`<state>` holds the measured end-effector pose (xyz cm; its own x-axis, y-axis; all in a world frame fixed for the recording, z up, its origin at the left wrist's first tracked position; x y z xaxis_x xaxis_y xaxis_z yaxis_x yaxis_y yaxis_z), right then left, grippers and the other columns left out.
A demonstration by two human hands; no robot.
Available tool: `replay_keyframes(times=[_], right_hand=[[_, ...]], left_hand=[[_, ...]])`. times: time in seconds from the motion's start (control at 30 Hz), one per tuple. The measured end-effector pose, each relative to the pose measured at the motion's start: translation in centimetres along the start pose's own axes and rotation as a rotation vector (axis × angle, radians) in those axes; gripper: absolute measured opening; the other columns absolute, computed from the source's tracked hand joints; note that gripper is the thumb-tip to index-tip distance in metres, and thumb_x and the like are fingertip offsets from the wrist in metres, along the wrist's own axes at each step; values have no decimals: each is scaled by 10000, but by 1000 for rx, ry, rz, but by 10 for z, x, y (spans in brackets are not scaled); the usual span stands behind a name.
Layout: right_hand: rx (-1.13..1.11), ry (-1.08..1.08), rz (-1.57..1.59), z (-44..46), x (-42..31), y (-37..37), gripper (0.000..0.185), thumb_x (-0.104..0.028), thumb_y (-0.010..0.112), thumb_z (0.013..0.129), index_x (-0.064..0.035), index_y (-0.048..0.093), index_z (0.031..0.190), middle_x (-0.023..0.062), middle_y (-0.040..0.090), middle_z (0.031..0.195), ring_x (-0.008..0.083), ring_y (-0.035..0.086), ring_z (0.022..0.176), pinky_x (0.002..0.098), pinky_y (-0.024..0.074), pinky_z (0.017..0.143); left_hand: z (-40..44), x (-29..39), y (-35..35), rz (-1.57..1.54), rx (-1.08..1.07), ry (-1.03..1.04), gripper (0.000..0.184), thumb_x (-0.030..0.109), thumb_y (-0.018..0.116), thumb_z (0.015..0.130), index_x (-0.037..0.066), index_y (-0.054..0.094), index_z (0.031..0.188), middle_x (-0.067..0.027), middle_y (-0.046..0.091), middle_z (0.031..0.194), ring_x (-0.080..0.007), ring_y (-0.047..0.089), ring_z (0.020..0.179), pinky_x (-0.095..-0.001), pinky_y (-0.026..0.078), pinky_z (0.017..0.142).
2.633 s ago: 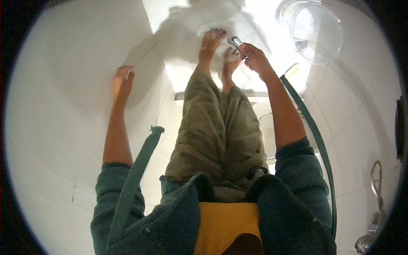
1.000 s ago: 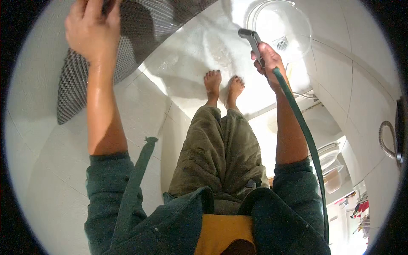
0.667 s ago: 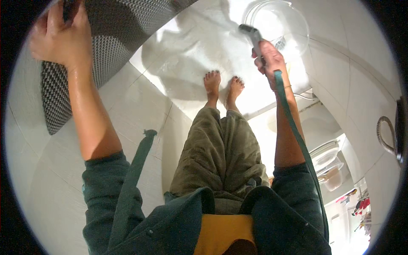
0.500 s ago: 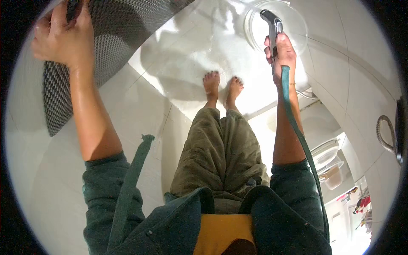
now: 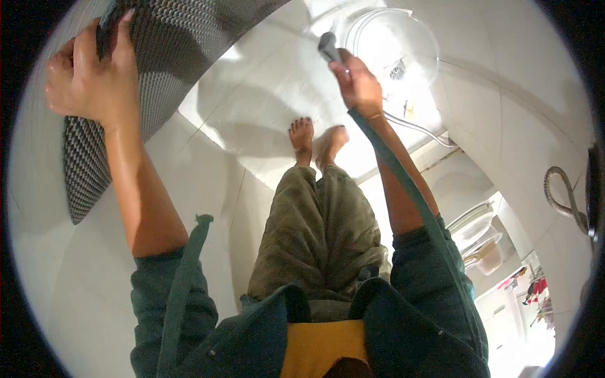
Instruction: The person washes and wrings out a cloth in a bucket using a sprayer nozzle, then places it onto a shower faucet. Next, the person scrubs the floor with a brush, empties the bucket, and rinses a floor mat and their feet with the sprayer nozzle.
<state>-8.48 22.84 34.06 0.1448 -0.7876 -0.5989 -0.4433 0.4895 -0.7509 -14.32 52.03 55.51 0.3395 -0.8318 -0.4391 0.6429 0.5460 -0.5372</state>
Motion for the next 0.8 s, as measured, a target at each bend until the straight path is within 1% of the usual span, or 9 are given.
replay_keyframes(times=[0.07, 0.13, 0.33, 0.4, 0.43, 0.47, 0.57, 0.63, 0.8], right_hand=[[-42, 32, -8, 3, 0, 0, 421, -398, 459, 879, -89, 530, 1156, 170, 579, 1051, 340, 573, 919, 404, 448, 801], [64, 181, 83, 12, 17, -13, 431, -396, 447, 884, -79, 524, 1165, 179, 577, 1056, 342, 574, 918, 406, 446, 802], [26, 267, 173, 70, 51, -17, 516, -495, 426, 859, -63, 565, 1103, 206, 620, 924, 377, 570, 934, 400, 431, 826], [28, 335, 293, 104, 76, -29, 477, -459, 478, 856, -44, 593, 1061, 113, 640, 782, 190, 585, 642, 313, 460, 623], [25, 400, 467, 129, 86, -43, 437, -418, 498, 859, -25, 603, 1019, 70, 610, 728, 98, 490, 524, 255, 396, 474], [23, 416, 538, 141, 92, -45, 346, -406, 501, 876, -69, 575, 852, 6, 530, 668, 62, 415, 471, 208, 318, 388], [-16, 406, 493, 168, 108, -48, 294, -325, 450, 892, -50, 542, 847, 54, 540, 638, 124, 472, 456, 249, 387, 386], [-216, 532, 574, 175, 113, -27, 328, -342, 399, 920, -61, 519, 803, 25, 498, 575, 93, 400, 372, 236, 298, 306], [-267, 648, 571, 186, 135, -20, 366, -363, 381, 931, -73, 504, 745, 17, 470, 531, 101, 391, 362, 240, 287, 302]], left_hand=[[-3, -5, 6, 23, -27, -49, 297, 416, 749, 595, 170, 671, 741, 1, 591, 724, -181, 566, 671, -331, 435, 556], [-8, -15, 10, -118, -16, -38, 321, 424, 801, 501, 188, 683, 686, 24, 587, 676, -164, 558, 591, -309, 422, 503], [-3, -16, 13, -233, -37, -5, 287, 355, 816, 522, 172, 693, 705, -11, 592, 588, -158, 550, 505, -258, 420, 460], [6, -11, 6, -237, -40, 51, 272, 289, 826, 533, 115, 676, 679, -38, 615, 605, -173, 574, 515, -266, 446, 486], [6, -3, 5, -251, -49, 106, 265, 223, 836, 543, 59, 659, 653, -65, 638, 623, -187, 598, 525, -274, 471, 512], [5, -4, 9, -249, -56, 100, 265, 223, 836, 543, 59, 659, 653, -65, 638, 623, -187, 598, 525, -274, 471, 512], [-4, -9, 17, -350, -95, 17, 252, 220, 828, 570, 59, 675, 688, -60, 657, 671, -179, 617, 560, -265, 491, 566], [-9, -7, 17, -303, -147, -34, 254, 223, 826, 573, 60, 679, 701, -59, 663, 694, -177, 622, 580, -264, 493, 582], [-3, 1, 26, -311, -199, -134, 257, 233, 820, 588, 65, 683, 727, -52, 673, 744, -168, 628, 620, -262, 496, 616]])
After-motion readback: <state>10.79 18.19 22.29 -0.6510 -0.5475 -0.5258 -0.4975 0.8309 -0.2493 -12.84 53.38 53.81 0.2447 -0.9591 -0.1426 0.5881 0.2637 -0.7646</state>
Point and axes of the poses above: each hand's wrist, its own z-axis towards the middle knuckle, its own y-axis out of the palm, x = y × z, the point moved 8 cm from there along z, towards the middle knuckle
